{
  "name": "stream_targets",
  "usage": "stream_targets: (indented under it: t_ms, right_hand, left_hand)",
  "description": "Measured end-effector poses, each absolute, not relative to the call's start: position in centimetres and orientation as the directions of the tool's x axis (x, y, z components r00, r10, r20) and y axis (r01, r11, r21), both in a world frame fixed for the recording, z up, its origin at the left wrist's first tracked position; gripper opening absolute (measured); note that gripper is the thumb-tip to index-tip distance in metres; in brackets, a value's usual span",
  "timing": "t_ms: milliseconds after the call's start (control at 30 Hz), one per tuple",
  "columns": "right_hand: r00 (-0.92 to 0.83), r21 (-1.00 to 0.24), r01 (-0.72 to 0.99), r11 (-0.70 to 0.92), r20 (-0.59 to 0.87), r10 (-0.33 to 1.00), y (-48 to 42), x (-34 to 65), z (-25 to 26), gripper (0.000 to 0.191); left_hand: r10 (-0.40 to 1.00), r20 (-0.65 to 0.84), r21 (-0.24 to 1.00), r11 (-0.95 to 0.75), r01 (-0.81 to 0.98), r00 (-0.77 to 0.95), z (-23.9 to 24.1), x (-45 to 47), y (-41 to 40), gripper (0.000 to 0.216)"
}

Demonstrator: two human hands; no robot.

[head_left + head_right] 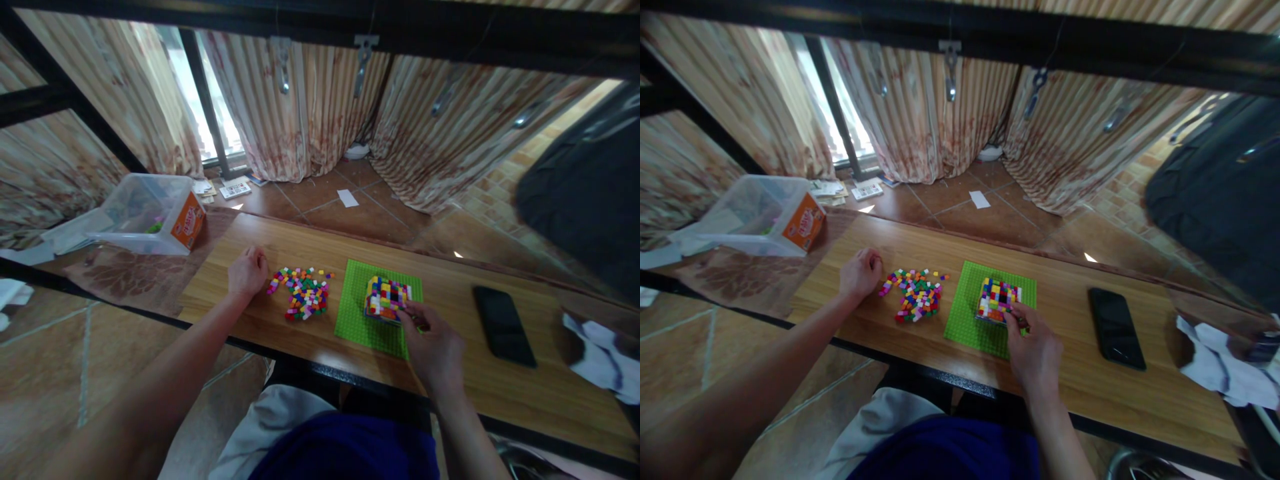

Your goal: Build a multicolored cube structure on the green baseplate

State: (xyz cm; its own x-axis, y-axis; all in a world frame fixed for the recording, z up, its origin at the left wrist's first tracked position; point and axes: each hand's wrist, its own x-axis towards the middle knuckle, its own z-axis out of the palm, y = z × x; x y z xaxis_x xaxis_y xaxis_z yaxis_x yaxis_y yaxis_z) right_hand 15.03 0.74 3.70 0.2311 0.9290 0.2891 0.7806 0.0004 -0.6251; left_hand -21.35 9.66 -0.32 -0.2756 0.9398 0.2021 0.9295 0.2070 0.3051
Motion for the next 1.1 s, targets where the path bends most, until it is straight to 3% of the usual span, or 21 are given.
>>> stream_targets:
  t_ms: [300,500,800,1100]
  right_hand:
    - [0.374,-0.698,0.709,-0.106,0.244,0.895,1.2,15.4,3.8,0.042]
    - [0.366,-0.726,0.682,-0.092,0.230,0.902,1.7,15.3,2.5,0.046]
    - [0.278,-0.612,0.791,0.032,0.405,0.871,1.4,14.6,2.2,0.044]
    - [0.280,-0.607,0.794,0.021,0.397,0.874,1.4,15.2,2.1,0.041]
  left_hand:
    - [0.939,0.219,0.289,0.196,0.937,-0.264,-0.6,-21.4,9.7,0.020]
    - [0.938,0.228,0.300,0.186,0.936,-0.260,-0.6,-21.4,9.6,0.020]
    - [0.941,0.207,0.298,0.201,0.933,-0.269,-0.5,-21.4,9.6,0.021]
    - [0.940,0.201,0.297,0.211,0.931,-0.277,-0.5,-21.3,9.6,0.020]
